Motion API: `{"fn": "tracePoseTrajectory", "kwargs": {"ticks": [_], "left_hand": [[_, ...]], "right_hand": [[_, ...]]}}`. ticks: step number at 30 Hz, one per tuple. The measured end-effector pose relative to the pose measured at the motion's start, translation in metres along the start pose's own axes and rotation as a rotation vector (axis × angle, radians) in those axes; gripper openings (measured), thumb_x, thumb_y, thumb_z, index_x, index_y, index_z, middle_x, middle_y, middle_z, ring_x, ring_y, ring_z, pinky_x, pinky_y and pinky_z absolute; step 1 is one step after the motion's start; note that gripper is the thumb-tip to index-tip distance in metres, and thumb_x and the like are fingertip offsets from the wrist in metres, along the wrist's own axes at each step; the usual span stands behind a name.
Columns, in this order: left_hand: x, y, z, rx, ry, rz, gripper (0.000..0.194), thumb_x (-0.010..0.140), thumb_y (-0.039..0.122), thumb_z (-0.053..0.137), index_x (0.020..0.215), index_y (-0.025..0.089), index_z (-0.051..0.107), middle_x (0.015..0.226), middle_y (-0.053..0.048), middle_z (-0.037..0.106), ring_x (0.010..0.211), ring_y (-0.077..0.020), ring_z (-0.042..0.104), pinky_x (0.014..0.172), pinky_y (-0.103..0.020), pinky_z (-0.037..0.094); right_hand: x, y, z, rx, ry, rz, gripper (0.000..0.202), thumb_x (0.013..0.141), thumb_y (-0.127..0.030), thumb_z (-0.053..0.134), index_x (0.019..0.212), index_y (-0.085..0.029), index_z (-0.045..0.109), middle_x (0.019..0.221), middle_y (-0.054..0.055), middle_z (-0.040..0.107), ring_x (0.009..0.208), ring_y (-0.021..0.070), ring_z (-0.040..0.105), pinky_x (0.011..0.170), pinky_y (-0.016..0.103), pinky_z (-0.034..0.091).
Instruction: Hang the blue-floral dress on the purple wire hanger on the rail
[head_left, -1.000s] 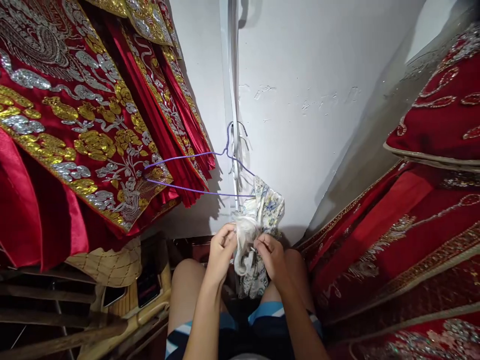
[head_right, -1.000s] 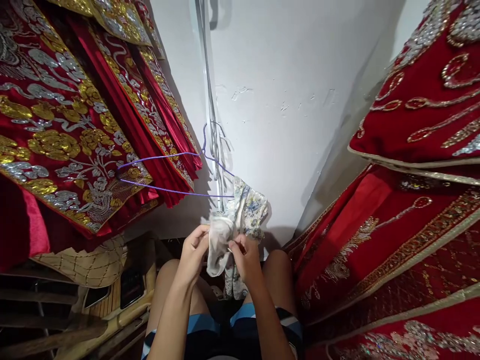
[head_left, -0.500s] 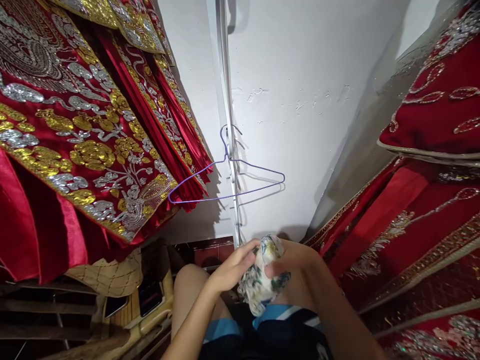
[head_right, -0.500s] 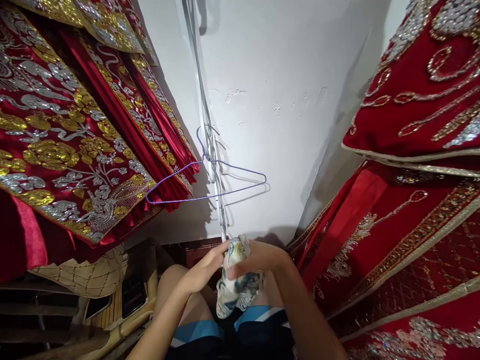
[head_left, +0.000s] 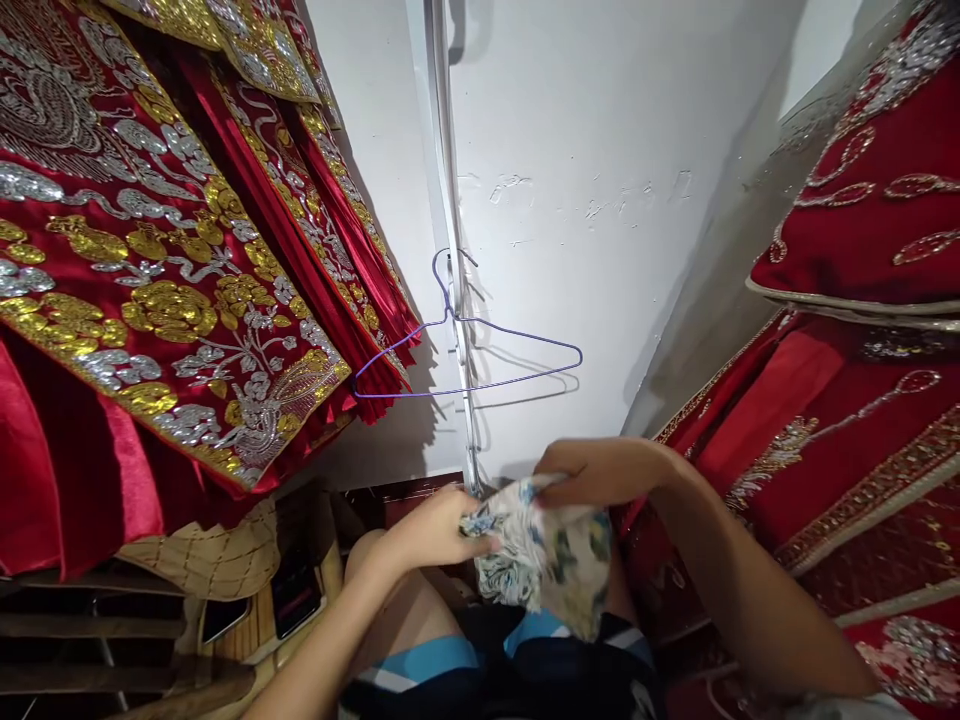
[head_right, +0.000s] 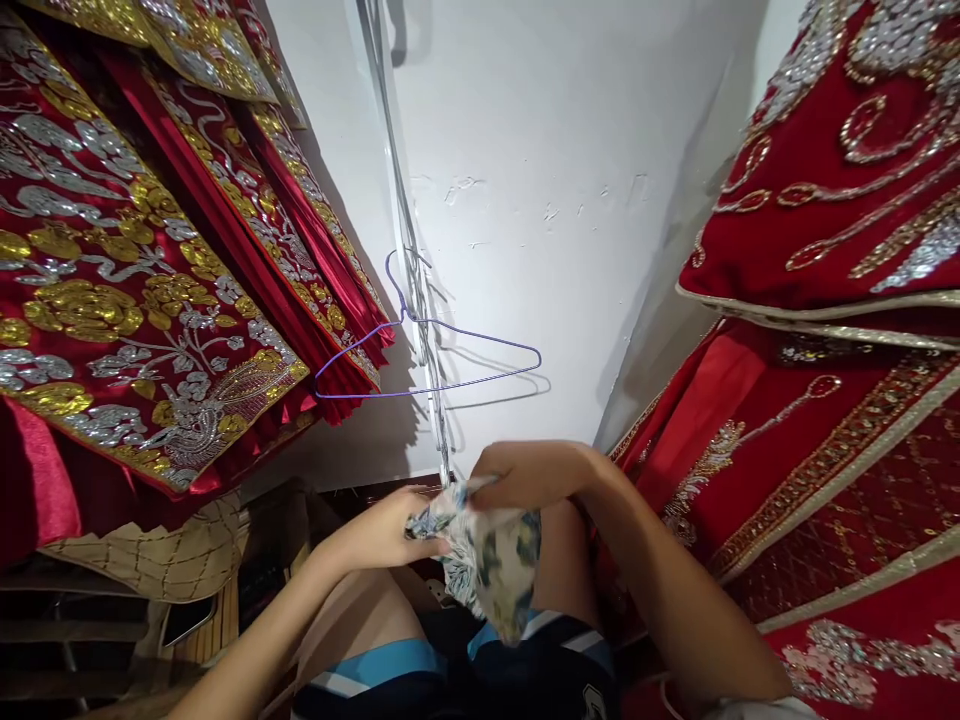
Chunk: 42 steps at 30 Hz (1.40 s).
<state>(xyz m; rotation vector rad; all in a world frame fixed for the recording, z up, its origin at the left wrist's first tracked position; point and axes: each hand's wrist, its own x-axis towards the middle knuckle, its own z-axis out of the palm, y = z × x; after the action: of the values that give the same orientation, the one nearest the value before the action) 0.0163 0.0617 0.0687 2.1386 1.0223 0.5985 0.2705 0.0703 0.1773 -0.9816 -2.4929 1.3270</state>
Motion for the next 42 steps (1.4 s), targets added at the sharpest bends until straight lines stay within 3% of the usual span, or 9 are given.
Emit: {"fn": "tracePoseTrajectory", "kwargs": {"ticks": [4,7,15,23,30,32,35,38,42], "left_hand": [[-0.019,-0.029,-0.042,0.309,0.008,-0.250,0.046,0.084,0.055,0.059,0.055,0.020,0.055,0.054,-0.001,0.054,0.053,-0.0168,0.049,0.055,-0.026,0.034],[-0.030,-0.042,-0.075,0.547,0.113,-0.418,0.034,0.085,0.051,0.055,0.073,0.022,0.069,0.075,-0.009,0.070,0.071,-0.0270,0.065,0.065,-0.031,0.043],[-0.036,-0.056,-0.106,0.656,0.394,-0.325,0.028,0.083,0.036,0.052,0.090,0.018,0.071,0.128,-0.019,0.067,0.127,-0.0378,0.051,0.107,-0.052,0.042],[-0.013,-0.030,-0.114,0.524,0.617,-0.192,0.024,0.084,0.041,0.047,0.077,0.020,0.057,0.142,-0.018,0.057,0.134,-0.0360,0.043,0.111,-0.053,0.037],[0.034,0.004,-0.126,0.348,0.795,0.001,0.018,0.088,0.033,0.052,0.075,0.020,0.050,0.093,-0.005,0.069,0.086,-0.0194,0.060,0.082,-0.030,0.046],[0.042,0.008,-0.127,0.308,0.921,0.086,0.016,0.089,0.034,0.057,0.084,0.019,0.054,0.087,-0.002,0.065,0.077,-0.0150,0.058,0.074,-0.026,0.043],[0.048,0.007,-0.128,0.336,0.981,0.141,0.020,0.090,0.034,0.060,0.102,0.018,0.060,0.082,0.001,0.062,0.069,-0.0129,0.055,0.068,-0.024,0.042],[0.049,0.004,-0.126,0.431,0.896,0.137,0.023,0.096,0.034,0.051,0.105,0.018,0.065,0.084,-0.001,0.066,0.069,-0.0145,0.057,0.070,-0.026,0.043],[0.050,0.007,-0.132,0.567,0.864,0.153,0.027,0.099,0.033,0.044,0.100,0.016,0.065,0.094,-0.008,0.065,0.086,-0.0211,0.060,0.081,-0.032,0.045]], "right_hand": [[0.021,0.025,-0.022,-0.078,0.541,-0.101,0.026,0.078,-0.014,0.054,0.094,-0.017,0.075,0.097,0.006,0.075,0.086,0.0204,0.066,0.075,0.027,0.049],[0.061,0.049,-0.019,-0.025,0.766,-0.211,0.057,0.078,-0.014,0.053,0.133,-0.023,0.062,0.139,0.008,0.061,0.126,0.0246,0.056,0.103,0.035,0.042],[0.100,0.082,-0.009,-0.019,0.889,-0.145,0.015,0.074,-0.015,0.046,0.074,-0.019,0.060,0.066,-0.003,0.057,0.064,0.0151,0.050,0.060,0.024,0.035],[0.083,0.068,-0.019,0.014,0.928,-0.128,0.017,0.073,-0.021,0.047,0.056,-0.021,0.041,0.055,-0.006,0.033,0.055,0.0116,0.032,0.054,0.027,0.022],[0.084,0.065,-0.004,0.094,0.875,-0.141,0.011,0.072,-0.019,0.049,0.069,-0.019,0.059,0.061,-0.003,0.048,0.060,0.0142,0.046,0.057,0.025,0.032],[0.077,0.067,-0.006,0.045,0.981,-0.132,0.040,0.071,-0.016,0.050,0.107,-0.018,0.067,0.066,-0.003,0.054,0.063,0.0158,0.051,0.060,0.026,0.036],[0.063,0.076,-0.025,-0.041,1.175,-0.063,0.090,0.068,-0.013,0.055,0.155,-0.018,0.031,0.069,-0.004,0.058,0.064,0.0179,0.055,0.063,0.028,0.040],[0.056,0.086,-0.056,-0.155,1.180,0.061,0.094,0.068,-0.016,0.060,0.157,-0.012,0.030,0.068,-0.002,0.058,0.064,0.0192,0.055,0.062,0.030,0.040],[0.047,0.088,-0.089,-0.245,1.104,0.111,0.053,0.070,-0.019,0.061,0.121,-0.011,0.072,0.064,0.001,0.060,0.062,0.0175,0.052,0.061,0.029,0.039]]}}
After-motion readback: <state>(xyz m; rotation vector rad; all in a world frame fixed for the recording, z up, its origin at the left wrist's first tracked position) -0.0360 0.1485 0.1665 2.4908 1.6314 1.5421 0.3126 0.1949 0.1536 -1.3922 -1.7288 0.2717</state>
